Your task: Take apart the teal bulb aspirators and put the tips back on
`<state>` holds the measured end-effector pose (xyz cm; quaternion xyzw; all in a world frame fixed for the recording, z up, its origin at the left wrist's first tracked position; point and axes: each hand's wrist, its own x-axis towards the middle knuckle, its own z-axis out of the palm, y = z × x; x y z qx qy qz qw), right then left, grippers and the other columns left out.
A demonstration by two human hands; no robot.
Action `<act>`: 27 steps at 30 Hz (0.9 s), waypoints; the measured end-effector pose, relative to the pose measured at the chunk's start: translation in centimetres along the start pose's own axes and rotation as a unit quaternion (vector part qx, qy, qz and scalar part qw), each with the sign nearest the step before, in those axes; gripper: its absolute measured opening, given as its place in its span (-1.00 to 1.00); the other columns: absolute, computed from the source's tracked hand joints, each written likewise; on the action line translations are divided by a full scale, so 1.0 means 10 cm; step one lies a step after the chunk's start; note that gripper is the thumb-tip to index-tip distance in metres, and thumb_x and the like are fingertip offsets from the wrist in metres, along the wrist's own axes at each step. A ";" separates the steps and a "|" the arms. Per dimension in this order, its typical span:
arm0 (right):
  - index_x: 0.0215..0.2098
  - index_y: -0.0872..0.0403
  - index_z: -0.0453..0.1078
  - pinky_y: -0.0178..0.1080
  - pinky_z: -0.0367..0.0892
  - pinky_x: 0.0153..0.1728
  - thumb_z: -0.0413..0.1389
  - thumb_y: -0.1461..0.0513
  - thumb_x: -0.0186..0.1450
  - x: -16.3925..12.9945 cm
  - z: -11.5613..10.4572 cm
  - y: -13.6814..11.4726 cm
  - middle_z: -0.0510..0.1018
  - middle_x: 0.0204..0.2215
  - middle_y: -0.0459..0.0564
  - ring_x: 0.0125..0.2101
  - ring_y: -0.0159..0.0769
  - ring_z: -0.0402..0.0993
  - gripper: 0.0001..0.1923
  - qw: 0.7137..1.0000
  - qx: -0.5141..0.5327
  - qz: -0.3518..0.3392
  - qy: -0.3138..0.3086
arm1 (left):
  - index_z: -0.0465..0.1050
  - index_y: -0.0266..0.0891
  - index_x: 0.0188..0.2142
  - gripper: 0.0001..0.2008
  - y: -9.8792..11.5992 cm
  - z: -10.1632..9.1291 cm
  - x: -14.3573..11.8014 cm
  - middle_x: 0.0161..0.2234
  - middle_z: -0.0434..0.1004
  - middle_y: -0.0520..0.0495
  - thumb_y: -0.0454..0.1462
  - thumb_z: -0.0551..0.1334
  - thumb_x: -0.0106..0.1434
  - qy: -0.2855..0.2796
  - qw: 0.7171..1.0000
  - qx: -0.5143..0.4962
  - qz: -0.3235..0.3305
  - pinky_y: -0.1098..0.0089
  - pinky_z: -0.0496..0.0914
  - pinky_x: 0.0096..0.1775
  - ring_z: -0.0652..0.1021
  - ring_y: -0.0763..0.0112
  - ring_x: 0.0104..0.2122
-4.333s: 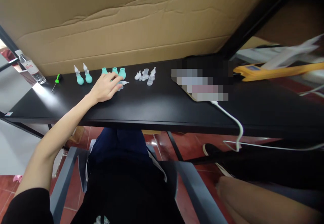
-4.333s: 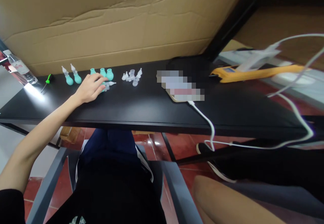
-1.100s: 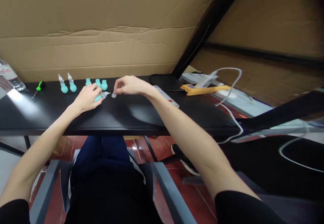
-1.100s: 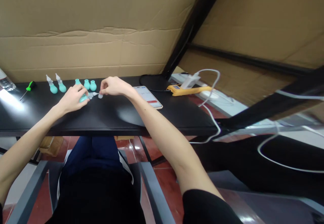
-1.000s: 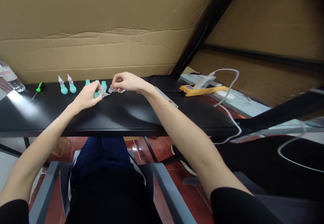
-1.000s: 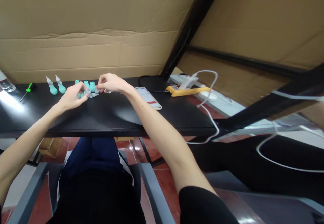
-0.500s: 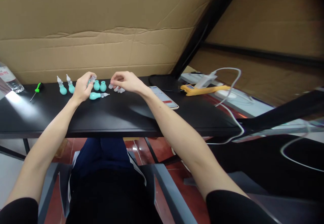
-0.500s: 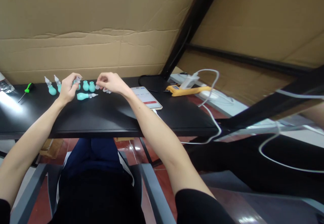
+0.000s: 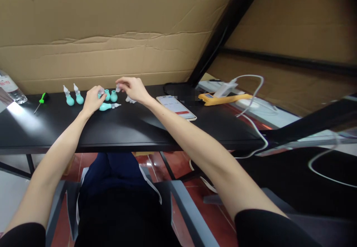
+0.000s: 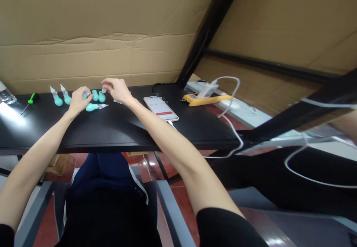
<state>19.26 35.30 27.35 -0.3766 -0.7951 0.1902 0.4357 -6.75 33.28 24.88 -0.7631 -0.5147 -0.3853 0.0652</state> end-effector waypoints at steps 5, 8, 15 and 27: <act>0.32 -0.05 0.65 0.08 0.60 0.39 0.22 0.23 0.65 0.13 0.14 -0.11 0.87 0.08 0.10 0.15 0.02 0.82 -0.67 0.999 -0.015 -0.029 0.034 | 0.55 -0.09 -0.21 -0.92 -0.05 0.00 -0.01 -0.08 0.83 -0.11 -0.26 0.40 0.46 0.017 1.000 -0.024 -0.004 0.13 0.62 0.19 0.71 0.13 -0.06; 0.34 -0.07 0.60 0.04 0.64 0.32 0.16 0.19 0.70 0.11 0.20 -0.12 0.84 0.07 0.07 0.11 0.00 0.80 -0.68 0.999 -0.018 -0.007 0.043 | 0.58 -0.09 -0.18 -0.96 -0.04 0.01 -0.01 -0.09 0.84 -0.10 -0.26 0.37 0.47 0.017 0.999 -0.031 0.001 0.15 0.61 0.19 0.72 0.13 -0.06; 0.17 -0.06 0.64 0.03 0.64 0.32 0.15 0.20 0.68 0.10 0.24 -0.03 0.86 0.06 0.07 0.14 0.00 0.81 -0.77 0.999 -0.014 0.017 0.023 | 0.59 -0.09 -0.16 -0.95 0.01 0.04 0.00 -0.06 0.85 -0.11 -0.28 0.37 0.49 0.005 0.999 -0.037 -0.001 0.14 0.61 0.23 0.75 0.11 -0.03; 0.10 0.03 0.71 0.21 0.61 0.39 0.13 0.33 0.59 0.16 0.29 0.14 0.90 0.03 0.19 0.10 0.20 0.84 -0.70 0.994 -0.101 -0.028 0.000 | 0.66 -0.16 -0.07 -0.91 0.08 0.05 -0.01 -0.03 0.87 -0.13 -0.30 0.37 0.47 -0.009 0.998 -0.056 -0.035 0.17 0.60 0.26 0.77 0.13 0.02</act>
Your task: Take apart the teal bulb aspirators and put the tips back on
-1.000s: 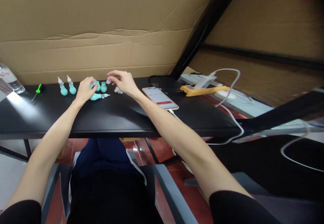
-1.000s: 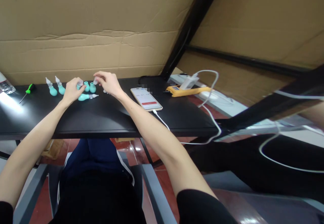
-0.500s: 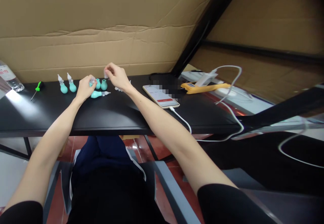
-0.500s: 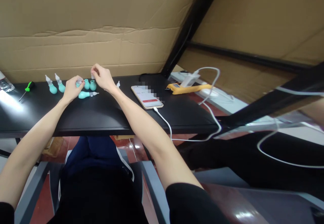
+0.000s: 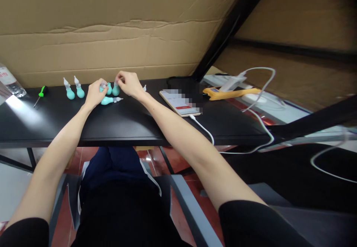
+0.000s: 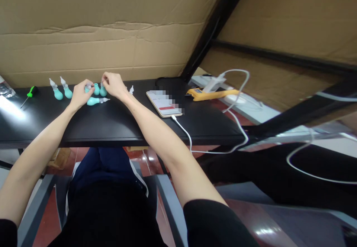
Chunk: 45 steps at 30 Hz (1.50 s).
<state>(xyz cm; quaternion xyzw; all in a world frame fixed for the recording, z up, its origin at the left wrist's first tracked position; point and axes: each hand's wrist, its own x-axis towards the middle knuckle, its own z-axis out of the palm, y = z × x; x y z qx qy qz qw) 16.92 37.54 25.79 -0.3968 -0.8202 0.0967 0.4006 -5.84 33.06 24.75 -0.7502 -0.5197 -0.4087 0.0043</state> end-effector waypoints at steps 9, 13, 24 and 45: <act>-0.08 -0.01 0.65 0.16 0.66 0.30 0.12 0.34 0.56 0.06 0.11 0.17 0.88 -0.05 0.14 -0.03 0.11 0.84 -0.75 0.998 0.052 0.026 0.024 | 0.75 -0.14 0.07 -0.73 0.18 -0.01 -0.02 0.08 0.91 -0.09 -0.34 0.33 0.47 -0.025 1.000 0.006 -0.009 0.21 0.60 0.32 0.81 0.15 0.11; -0.05 -0.01 0.66 0.17 0.62 0.33 0.13 0.32 0.56 0.07 0.11 0.16 0.87 -0.02 0.15 0.05 0.15 0.81 -0.76 1.000 0.015 0.012 0.018 | 0.76 -0.17 0.22 -0.60 0.24 0.02 -0.02 0.21 0.90 -0.14 -0.36 0.34 0.45 -0.049 0.999 0.021 -0.001 0.17 0.58 0.39 0.81 0.07 0.25; -0.09 -0.02 0.61 0.19 0.64 0.31 0.26 0.15 0.63 0.01 0.09 0.10 0.85 -0.02 0.17 0.05 0.15 0.80 -0.88 0.999 0.038 0.034 -0.001 | 0.52 -0.12 0.63 -0.29 0.40 0.08 0.14 0.54 0.68 -0.22 -0.28 0.42 0.52 -0.119 0.988 0.084 -0.060 0.01 0.41 0.61 0.63 -0.11 0.56; -0.14 -0.07 0.60 0.17 0.60 0.25 0.35 0.09 0.50 0.00 0.03 0.14 0.84 -0.08 0.09 -0.03 0.12 0.69 -0.89 0.999 0.025 0.015 -0.016 | 0.54 -0.09 0.63 -0.30 0.41 0.14 0.13 0.56 0.66 -0.22 -0.13 0.42 0.55 -0.093 0.984 0.108 -0.107 -0.08 0.37 0.65 0.59 -0.14 0.56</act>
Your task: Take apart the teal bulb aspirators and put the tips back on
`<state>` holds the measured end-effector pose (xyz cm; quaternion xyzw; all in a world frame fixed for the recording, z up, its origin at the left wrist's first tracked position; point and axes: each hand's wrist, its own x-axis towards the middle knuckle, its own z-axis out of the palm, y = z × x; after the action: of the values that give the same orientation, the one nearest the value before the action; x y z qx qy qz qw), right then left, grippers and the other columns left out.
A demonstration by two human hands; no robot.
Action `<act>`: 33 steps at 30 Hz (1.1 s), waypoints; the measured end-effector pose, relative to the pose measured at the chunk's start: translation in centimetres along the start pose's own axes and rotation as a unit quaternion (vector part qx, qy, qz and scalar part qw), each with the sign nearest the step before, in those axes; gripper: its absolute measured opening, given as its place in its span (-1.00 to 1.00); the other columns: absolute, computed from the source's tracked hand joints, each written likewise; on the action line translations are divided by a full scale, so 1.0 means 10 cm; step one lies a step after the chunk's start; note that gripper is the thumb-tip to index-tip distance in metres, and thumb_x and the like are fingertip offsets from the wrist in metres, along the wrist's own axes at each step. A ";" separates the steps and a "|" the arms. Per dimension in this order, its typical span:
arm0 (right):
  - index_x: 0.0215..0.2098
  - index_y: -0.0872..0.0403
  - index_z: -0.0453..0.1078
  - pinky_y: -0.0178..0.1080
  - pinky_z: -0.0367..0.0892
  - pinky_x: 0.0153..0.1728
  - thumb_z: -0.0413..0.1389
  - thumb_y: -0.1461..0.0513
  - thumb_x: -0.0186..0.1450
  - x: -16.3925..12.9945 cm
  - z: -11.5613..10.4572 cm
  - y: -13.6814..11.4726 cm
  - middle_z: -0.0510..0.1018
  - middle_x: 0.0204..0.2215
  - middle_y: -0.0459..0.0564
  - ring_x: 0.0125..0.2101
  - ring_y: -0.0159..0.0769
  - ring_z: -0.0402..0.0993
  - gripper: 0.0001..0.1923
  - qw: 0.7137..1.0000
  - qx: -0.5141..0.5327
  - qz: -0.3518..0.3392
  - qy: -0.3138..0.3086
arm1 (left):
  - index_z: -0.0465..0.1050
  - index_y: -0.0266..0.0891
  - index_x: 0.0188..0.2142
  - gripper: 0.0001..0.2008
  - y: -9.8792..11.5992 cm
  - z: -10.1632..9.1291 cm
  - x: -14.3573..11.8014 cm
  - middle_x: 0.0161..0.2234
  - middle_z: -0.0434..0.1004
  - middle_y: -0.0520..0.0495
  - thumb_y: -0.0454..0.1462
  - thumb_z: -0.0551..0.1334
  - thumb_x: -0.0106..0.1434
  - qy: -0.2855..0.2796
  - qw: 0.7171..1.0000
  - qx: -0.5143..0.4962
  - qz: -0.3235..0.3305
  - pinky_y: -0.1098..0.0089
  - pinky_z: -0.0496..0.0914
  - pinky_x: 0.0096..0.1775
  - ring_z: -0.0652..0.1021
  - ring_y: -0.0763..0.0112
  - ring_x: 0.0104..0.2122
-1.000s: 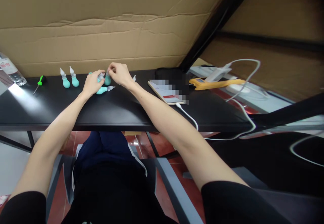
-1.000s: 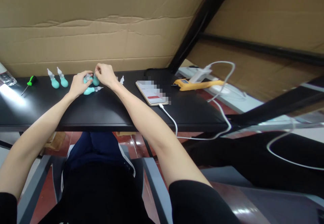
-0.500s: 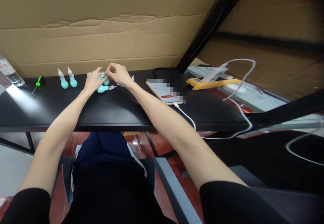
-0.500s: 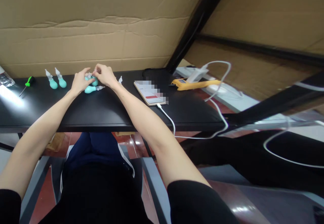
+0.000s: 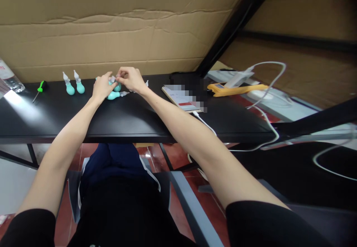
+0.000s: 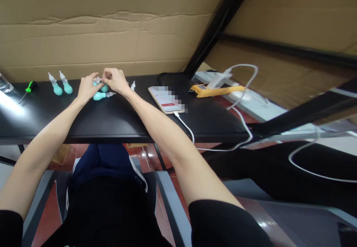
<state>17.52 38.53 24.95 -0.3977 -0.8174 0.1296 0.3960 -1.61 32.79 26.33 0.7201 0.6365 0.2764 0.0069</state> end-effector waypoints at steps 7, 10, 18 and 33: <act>-0.09 -0.04 0.71 0.21 0.61 0.30 0.23 0.12 0.59 0.00 -0.01 -0.06 0.85 -0.05 0.15 0.03 0.18 0.73 -0.80 0.999 -0.026 0.010 -0.018 | 0.58 -0.10 0.58 -0.34 -0.08 0.08 0.06 0.53 0.68 -0.29 -0.14 0.44 0.55 0.012 1.000 -0.021 0.012 -0.13 0.38 0.64 0.60 -0.19 0.56; -0.10 -0.02 0.72 0.20 0.62 0.25 0.18 0.11 0.63 0.05 -0.02 -0.04 0.85 -0.10 0.14 -0.03 0.17 0.73 -0.73 0.999 -0.040 0.020 -0.021 | 0.60 -0.06 0.56 -0.34 -0.13 0.12 0.08 0.48 0.73 -0.25 -0.13 0.47 0.51 0.021 0.999 -0.031 0.019 -0.14 0.40 0.62 0.61 -0.18 0.53; -0.05 -0.02 0.72 0.10 0.60 0.21 0.16 0.19 0.66 0.03 -0.04 -0.04 0.85 -0.07 0.12 -0.02 0.13 0.75 -0.76 0.998 -0.043 0.008 -0.036 | 0.61 -0.14 0.56 -0.34 -0.10 0.11 0.07 0.52 0.69 -0.31 -0.16 0.46 0.52 0.013 1.000 -0.027 0.006 -0.13 0.38 0.63 0.61 -0.19 0.54; 0.33 -0.06 0.61 0.32 0.62 0.33 0.24 0.16 0.60 -0.02 -0.17 -0.11 0.85 0.13 0.18 0.12 0.23 0.79 -0.63 0.999 -0.015 0.004 0.049 | 0.78 -0.04 0.26 -0.64 -0.04 0.01 -0.02 0.21 0.88 -0.22 -0.16 0.45 0.53 0.019 1.000 -0.013 0.017 -0.09 0.58 0.43 0.73 -0.14 0.33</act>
<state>18.27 37.53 26.56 -0.4126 -0.7975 0.0987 0.4290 -1.89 32.68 25.99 0.7250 0.6209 0.2981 -0.0001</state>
